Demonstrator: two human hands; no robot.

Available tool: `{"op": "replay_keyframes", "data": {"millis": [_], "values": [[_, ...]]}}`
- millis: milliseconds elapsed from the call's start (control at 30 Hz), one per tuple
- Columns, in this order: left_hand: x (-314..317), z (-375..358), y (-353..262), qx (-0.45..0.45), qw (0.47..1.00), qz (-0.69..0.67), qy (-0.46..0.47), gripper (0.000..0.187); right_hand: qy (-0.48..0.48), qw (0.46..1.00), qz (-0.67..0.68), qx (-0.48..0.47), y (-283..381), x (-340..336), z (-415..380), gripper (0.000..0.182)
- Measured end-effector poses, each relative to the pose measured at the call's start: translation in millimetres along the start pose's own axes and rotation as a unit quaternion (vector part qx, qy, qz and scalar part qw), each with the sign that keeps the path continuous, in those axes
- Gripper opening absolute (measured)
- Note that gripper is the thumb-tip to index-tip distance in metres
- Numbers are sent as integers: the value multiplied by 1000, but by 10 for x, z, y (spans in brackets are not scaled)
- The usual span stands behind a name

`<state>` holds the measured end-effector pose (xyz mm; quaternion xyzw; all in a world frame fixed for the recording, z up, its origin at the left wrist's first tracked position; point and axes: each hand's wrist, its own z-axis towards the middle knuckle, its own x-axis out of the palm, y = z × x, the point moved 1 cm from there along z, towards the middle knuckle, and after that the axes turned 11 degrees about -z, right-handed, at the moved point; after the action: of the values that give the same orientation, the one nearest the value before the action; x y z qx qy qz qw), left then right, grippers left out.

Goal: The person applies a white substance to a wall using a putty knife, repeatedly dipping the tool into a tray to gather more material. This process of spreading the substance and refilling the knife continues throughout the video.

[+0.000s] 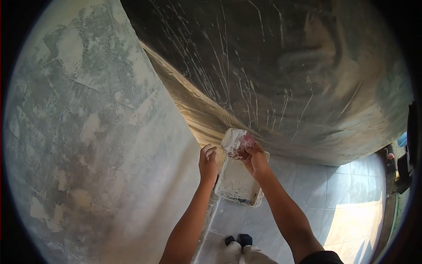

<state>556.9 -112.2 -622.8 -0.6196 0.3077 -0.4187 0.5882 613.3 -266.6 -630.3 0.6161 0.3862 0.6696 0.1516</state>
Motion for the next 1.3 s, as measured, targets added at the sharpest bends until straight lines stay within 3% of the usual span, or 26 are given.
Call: {"op": "replay_keyframes", "data": {"millis": [33, 100, 167, 233, 300, 567, 767, 1300], "values": [[21, 8, -183, 16, 1000, -1, 1, 39, 16, 1000, 3, -4, 121, 143, -26, 30], [18, 43, -576, 140, 989, 52, 10, 36, 42, 999, -5, -13, 343, 447, -55, 33], [44, 5, -1016, 177, 984, 37, 7, 34, 68, 997, -11, -24, 526, 730, -86, 36], [-46, -56, -1373, 287, 951, 112, 6, 36, 109, 993, 10, -41, 647, 1038, -166, 36], [-99, -105, -1741, 334, 930, 152, 1, 38, 125, 990, 23, -57, 855, 1381, -284, 36], [-355, -690, -3207, 558, 770, 306, -40, 45, 238, 965, 64, -92, 1371, 2574, -819, 36], [-778, -1397, -4078, 616, 685, 377, -96, 46, 352, 922, 88, -133, 1475, 3387, -1414, 34], [-1840, -3750, -5771, 634, 467, 571, -234, 45, 464, 870, 137, -96, 1500, 5092, -3343, 32]]}}
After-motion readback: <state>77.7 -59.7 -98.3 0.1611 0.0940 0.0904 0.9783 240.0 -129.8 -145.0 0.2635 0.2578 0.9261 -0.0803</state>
